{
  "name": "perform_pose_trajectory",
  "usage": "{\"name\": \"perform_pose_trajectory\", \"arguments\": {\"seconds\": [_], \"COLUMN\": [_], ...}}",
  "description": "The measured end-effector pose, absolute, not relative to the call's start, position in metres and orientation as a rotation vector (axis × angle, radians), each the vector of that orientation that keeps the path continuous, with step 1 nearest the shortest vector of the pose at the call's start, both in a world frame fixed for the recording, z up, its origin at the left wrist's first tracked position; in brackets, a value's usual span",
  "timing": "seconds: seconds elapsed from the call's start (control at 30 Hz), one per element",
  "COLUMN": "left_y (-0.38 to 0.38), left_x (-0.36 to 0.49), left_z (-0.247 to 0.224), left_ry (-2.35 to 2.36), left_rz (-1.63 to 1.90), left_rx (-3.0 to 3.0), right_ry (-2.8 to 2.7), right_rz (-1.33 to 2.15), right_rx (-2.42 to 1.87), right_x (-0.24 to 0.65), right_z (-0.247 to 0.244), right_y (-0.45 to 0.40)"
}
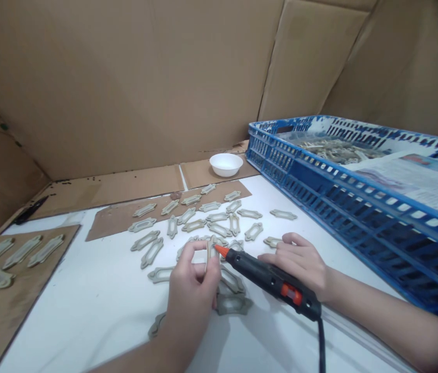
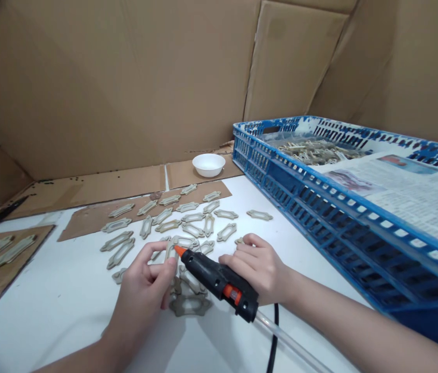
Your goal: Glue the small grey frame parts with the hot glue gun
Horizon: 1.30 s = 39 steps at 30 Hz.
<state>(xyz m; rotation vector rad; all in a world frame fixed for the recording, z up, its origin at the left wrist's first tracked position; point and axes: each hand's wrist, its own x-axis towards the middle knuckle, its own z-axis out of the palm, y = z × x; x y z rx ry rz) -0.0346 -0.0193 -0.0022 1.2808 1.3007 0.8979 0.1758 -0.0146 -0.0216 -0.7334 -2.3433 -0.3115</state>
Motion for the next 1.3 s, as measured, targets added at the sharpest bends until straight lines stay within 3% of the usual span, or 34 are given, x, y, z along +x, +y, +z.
{"name": "perform_pose_trajectory", "arguments": {"seconds": [0.57, 0.77, 1.0, 1.3], "left_y": [-0.015, -0.015, -0.010, 0.002], "left_x": [-0.035, -0.036, -0.038, -0.042], "left_z": [-0.002, -0.006, -0.007, -0.002], "left_ry": [1.382, 1.329, 1.314, 1.496], "left_rz": [0.925, 0.986, 1.253, 1.162], "left_rx": [1.303, 1.260, 1.302, 1.486], "right_ry": [-2.319, -2.097, -1.646, -1.553], "right_rz": [-0.484, -0.009, 1.095, 1.311], "right_rx": [-0.981, -1.222, -1.610, -1.553], "right_x": [0.163, 0.166, 0.172, 0.175], "right_z": [-0.018, -0.014, 0.002, 0.007], "right_y": [-0.026, -0.023, -0.018, -0.018]}}
